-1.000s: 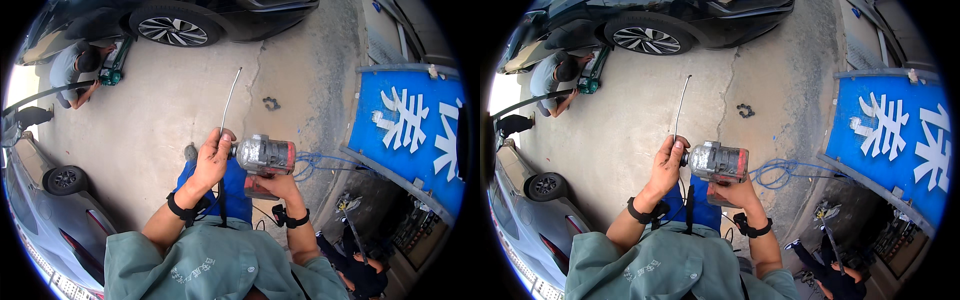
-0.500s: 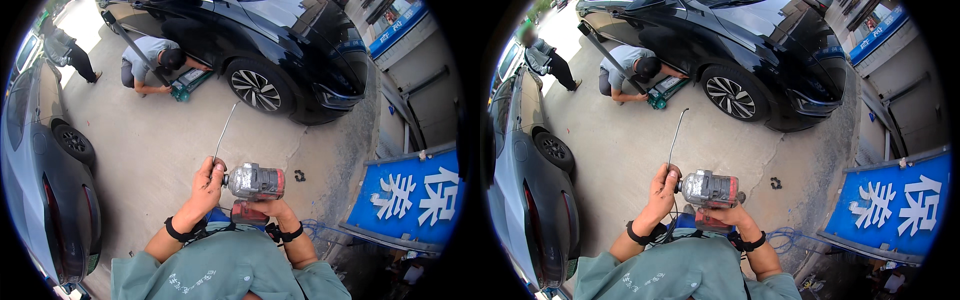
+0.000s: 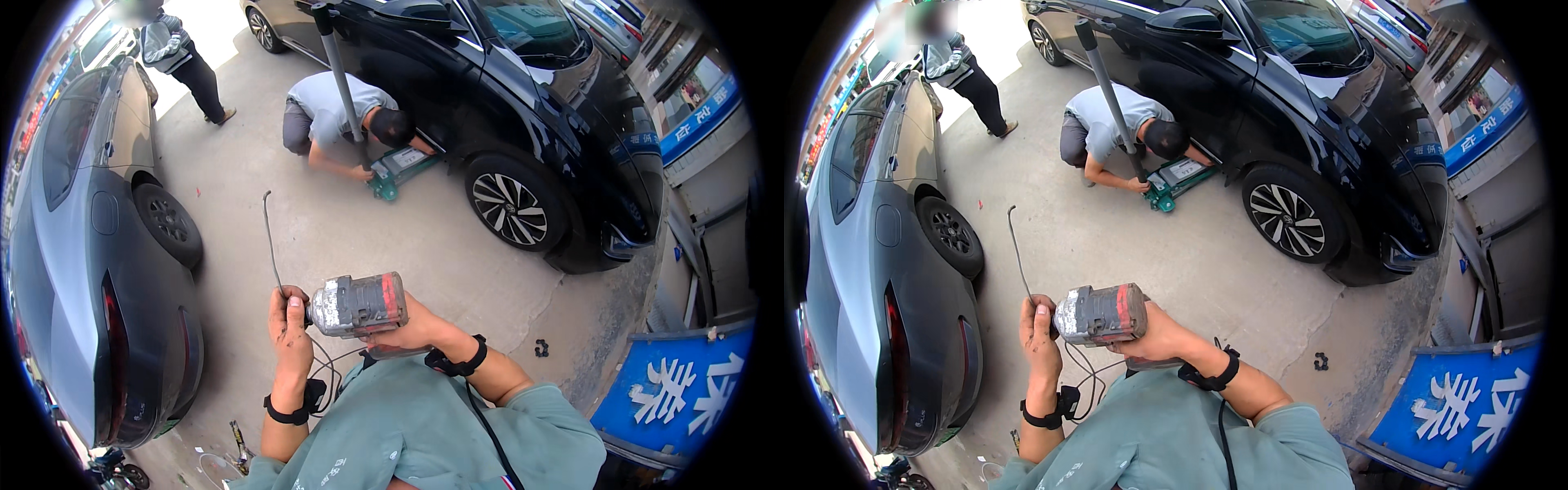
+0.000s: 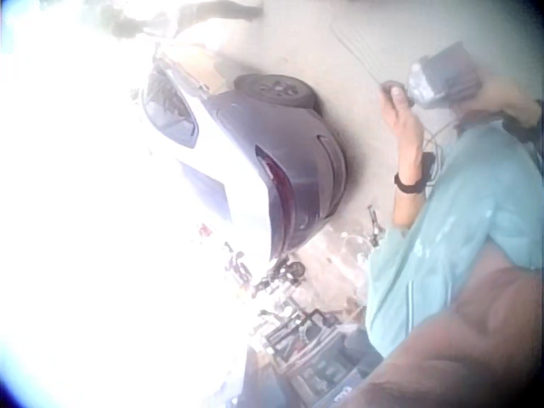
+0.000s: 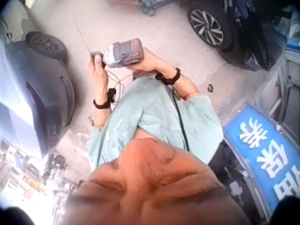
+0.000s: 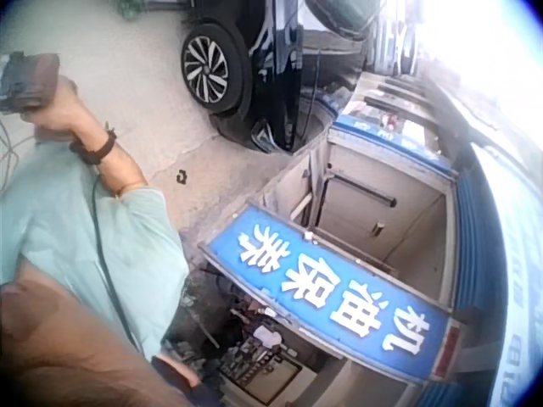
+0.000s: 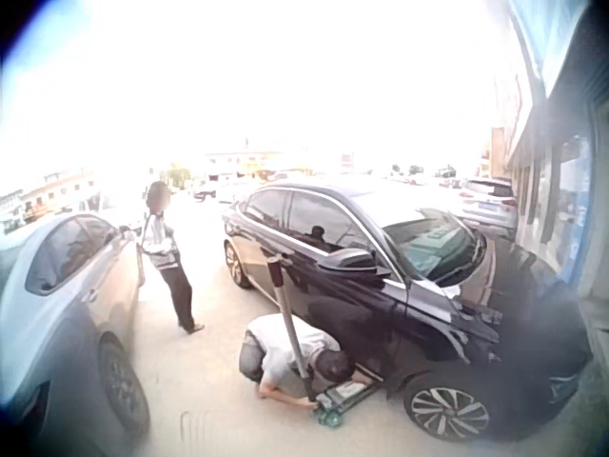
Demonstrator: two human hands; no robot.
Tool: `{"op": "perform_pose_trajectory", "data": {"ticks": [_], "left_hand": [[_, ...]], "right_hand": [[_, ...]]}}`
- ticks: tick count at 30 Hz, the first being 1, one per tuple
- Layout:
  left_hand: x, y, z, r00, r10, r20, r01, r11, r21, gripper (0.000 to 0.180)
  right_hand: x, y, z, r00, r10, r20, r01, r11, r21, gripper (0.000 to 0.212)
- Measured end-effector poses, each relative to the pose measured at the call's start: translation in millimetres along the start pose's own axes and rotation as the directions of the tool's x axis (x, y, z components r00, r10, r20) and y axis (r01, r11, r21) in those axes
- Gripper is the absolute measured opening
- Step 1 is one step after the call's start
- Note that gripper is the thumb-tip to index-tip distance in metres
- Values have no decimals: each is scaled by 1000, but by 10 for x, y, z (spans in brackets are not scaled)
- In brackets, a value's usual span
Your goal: The person uses a metal pick tool to pry off the center hub caps from a car's alloy wheels. They work on multiple wheels, removing the caps and placing them on the ground. The person also uses a power impact wrench to remove the lug nuts from the wheel.
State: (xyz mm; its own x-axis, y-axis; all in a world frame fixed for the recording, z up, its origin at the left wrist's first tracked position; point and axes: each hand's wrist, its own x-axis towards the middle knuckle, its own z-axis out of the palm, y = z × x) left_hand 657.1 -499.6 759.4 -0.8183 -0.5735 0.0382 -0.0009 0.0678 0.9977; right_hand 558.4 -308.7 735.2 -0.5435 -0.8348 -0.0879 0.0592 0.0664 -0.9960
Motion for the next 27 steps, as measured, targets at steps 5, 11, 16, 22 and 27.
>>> {"op": "perform_pose_trajectory", "data": {"ticks": [5, 11, 16, 22, 27], "left_hand": [[901, 93, -853, 974, 59, -221, -37, 994, 100, 20], [2033, 140, -1582, 909, 94, -407, -76, 995, 60, 20], [3255, -159, -2132, 948, 46, -316, -53, 999, -13, 18], [5118, -23, -2758, 985, -149, 86, 162, 971, -173, 19], [6366, -63, -3152, 935, -247, 253, 338, 835, -435, 23]], "right_hand": [[1610, -83, 316, 955, -246, 167, 253, 967, -20, 33], [3215, -302, 535, 913, -204, 354, 247, 966, -79, 36], [4430, -273, 633, 915, -189, 355, 197, 980, 13, 36], [5742, -513, 583, 994, -80, 76, 88, 990, -114, 29], [6787, -613, 632, 983, -163, -85, 152, 981, -124, 29]]}}
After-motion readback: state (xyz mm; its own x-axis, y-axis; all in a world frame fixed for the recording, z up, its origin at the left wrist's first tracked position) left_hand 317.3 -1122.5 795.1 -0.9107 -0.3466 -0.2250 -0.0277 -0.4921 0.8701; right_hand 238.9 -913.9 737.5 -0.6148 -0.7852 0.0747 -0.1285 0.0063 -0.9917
